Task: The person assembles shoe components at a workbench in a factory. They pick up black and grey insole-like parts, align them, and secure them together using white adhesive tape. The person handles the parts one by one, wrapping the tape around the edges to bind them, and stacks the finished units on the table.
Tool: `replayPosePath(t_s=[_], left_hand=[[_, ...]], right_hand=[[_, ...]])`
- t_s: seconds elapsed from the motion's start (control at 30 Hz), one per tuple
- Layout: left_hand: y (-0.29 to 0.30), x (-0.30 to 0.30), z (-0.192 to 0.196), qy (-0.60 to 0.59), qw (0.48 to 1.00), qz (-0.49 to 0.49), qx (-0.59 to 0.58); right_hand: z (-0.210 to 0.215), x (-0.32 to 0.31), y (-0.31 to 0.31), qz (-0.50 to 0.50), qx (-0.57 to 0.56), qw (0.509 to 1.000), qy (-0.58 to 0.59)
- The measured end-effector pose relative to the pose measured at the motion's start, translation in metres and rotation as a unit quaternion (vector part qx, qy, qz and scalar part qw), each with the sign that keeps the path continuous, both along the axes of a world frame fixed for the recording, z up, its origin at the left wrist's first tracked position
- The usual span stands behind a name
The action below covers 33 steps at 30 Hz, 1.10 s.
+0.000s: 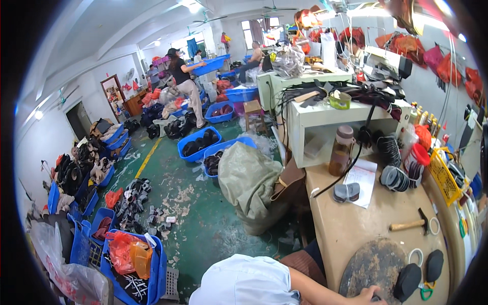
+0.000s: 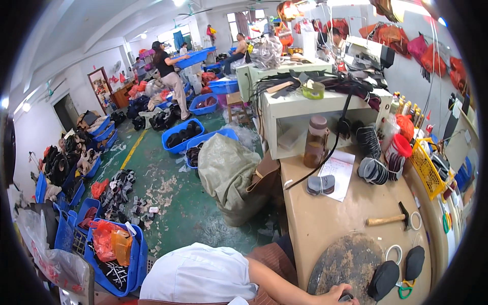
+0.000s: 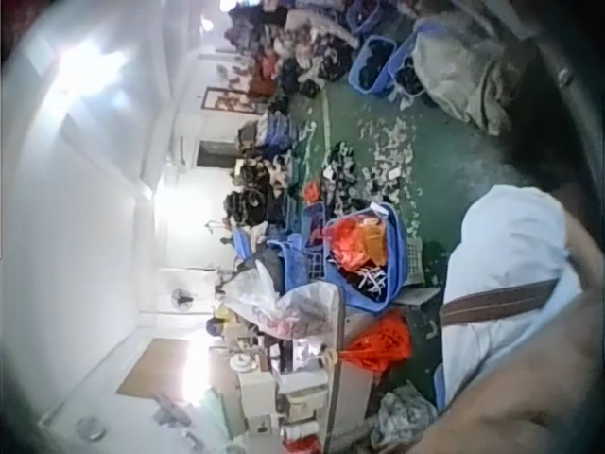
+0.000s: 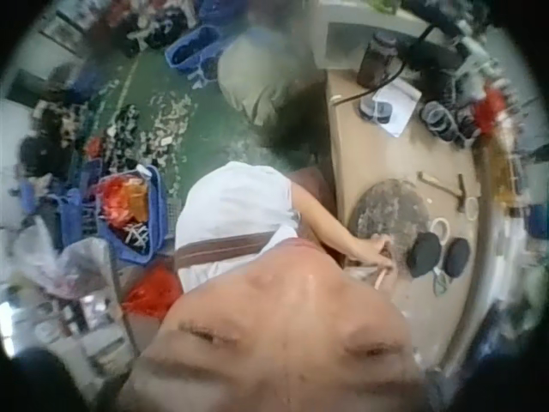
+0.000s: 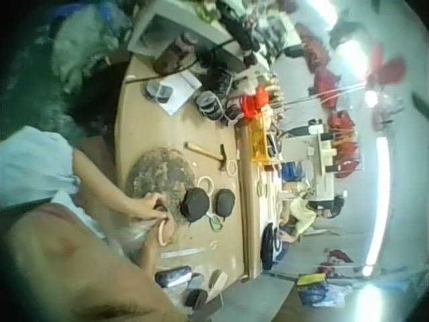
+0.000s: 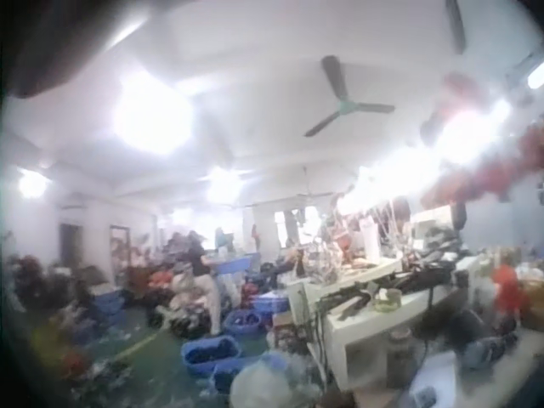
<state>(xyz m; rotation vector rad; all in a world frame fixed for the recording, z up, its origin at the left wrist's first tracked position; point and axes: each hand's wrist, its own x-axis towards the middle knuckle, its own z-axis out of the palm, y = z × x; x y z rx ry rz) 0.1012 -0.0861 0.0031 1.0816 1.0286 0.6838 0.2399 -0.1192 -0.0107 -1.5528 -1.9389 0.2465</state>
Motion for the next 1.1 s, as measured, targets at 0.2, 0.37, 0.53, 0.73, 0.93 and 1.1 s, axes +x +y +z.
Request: replayPosePath(t_s=[0.2, 0.37, 0.53, 0.73, 0.93, 1.1], left_hand=[[0.039, -0.01, -0.019, -0.23, 0.931, -0.145, -0.242], [0.058, -0.009, -0.064, -0.169, 0.921, -0.225, -0.268], [0.079, -0.008, -0.119, -0.158, 0.933, -0.245, -0.212], [0.067, -0.025, -0.096, -0.125, 0.947, -0.209, -0.208], [0.043, -0.043, -0.033, -0.02, 0.984, -0.166, 0.066], [0.048, -0.061, -0.007, 0.06, 0.941, -0.045, 0.329]], right_hand=[[0.002, -0.005, -0.005, 0.021, 0.052, 0.998, 0.009], [0.0, -0.002, -0.007, 0.021, 0.106, 0.994, 0.026], [0.013, -0.013, -0.001, -0.049, -0.087, 0.988, 0.115], [0.007, -0.004, 0.011, 0.142, 0.09, 0.984, -0.052], [0.037, -0.027, -0.008, 0.151, 0.143, 0.977, -0.052], [0.01, 0.013, -0.032, 0.129, -0.066, 0.989, -0.011]])
